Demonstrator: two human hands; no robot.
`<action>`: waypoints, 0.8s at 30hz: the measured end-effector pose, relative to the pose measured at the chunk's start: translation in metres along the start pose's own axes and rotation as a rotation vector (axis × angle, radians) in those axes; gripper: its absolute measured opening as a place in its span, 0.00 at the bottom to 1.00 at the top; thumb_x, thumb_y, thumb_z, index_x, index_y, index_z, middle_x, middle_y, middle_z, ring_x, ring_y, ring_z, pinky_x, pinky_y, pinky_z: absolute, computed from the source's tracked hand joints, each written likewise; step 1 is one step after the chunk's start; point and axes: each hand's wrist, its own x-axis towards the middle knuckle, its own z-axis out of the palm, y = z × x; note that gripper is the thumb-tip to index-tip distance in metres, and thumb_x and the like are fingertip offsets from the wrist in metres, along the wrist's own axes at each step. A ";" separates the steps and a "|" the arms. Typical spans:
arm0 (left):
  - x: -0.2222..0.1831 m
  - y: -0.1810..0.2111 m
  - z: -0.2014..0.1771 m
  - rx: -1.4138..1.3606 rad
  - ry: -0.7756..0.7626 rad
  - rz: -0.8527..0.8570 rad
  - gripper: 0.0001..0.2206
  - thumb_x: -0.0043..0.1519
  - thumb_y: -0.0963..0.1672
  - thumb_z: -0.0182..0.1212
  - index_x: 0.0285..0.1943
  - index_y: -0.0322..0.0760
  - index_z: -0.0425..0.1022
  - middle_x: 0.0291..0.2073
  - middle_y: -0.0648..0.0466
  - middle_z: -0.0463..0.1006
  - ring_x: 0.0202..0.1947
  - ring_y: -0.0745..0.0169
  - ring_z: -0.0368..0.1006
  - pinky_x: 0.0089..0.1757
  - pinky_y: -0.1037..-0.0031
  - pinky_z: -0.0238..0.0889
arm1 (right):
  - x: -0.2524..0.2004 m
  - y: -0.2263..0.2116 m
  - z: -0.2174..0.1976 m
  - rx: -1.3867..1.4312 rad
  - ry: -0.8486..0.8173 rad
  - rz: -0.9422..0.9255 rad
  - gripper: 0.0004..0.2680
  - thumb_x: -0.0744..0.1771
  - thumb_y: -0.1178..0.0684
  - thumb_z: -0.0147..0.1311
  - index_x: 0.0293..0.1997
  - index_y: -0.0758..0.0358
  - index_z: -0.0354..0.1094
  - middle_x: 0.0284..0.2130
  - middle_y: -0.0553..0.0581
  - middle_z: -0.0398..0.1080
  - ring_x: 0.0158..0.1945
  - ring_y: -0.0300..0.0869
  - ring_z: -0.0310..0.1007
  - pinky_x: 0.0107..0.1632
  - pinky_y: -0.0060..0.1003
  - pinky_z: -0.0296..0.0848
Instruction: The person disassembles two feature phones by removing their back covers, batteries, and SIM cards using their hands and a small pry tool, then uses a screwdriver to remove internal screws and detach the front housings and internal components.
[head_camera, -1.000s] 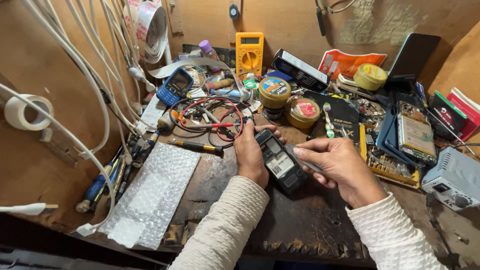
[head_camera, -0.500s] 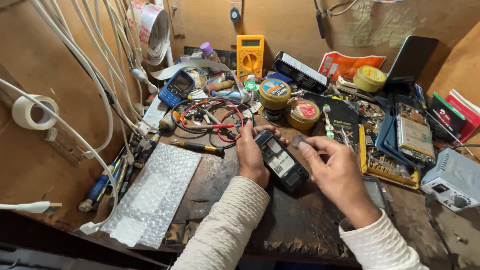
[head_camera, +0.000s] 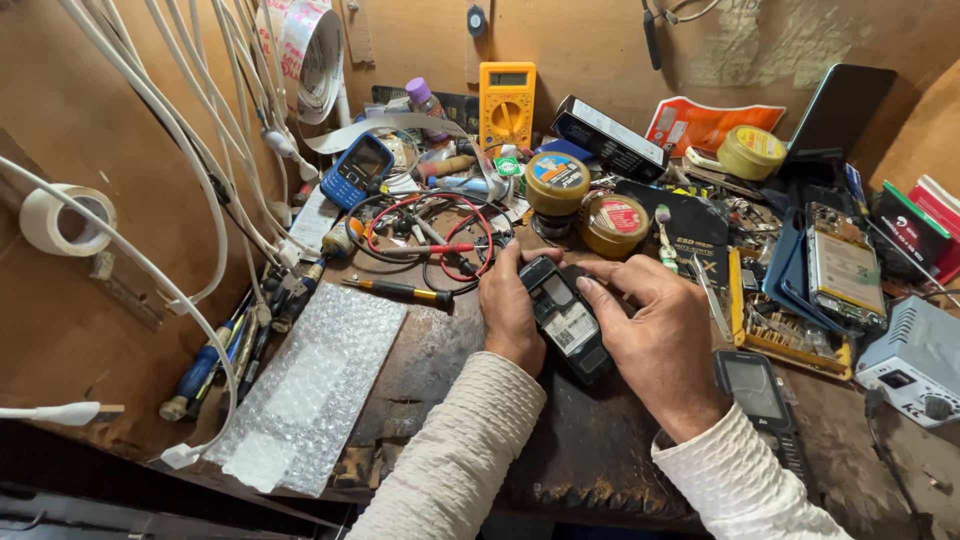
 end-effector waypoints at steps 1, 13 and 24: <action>0.000 0.000 0.000 0.003 0.000 -0.005 0.23 0.68 0.50 0.45 0.37 0.25 0.80 0.30 0.47 0.82 0.31 0.59 0.77 0.39 0.72 0.72 | 0.000 0.000 0.000 0.003 0.003 -0.025 0.07 0.63 0.58 0.64 0.44 0.61 0.80 0.28 0.56 0.77 0.27 0.38 0.75 0.31 0.34 0.70; 0.004 -0.007 -0.002 0.018 -0.015 0.034 0.24 0.69 0.49 0.43 0.38 0.25 0.81 0.32 0.47 0.82 0.32 0.60 0.77 0.40 0.71 0.71 | -0.008 0.005 0.014 -0.235 0.082 -0.230 0.06 0.65 0.59 0.62 0.45 0.63 0.79 0.32 0.59 0.76 0.32 0.48 0.77 0.33 0.38 0.72; 0.003 0.000 0.001 0.052 0.005 0.003 0.26 0.69 0.51 0.41 0.36 0.25 0.81 0.29 0.47 0.81 0.29 0.59 0.76 0.37 0.72 0.71 | 0.031 0.050 -0.003 0.735 -0.437 0.774 0.08 0.64 0.56 0.62 0.44 0.65 0.80 0.21 0.49 0.73 0.16 0.29 0.63 0.15 0.24 0.54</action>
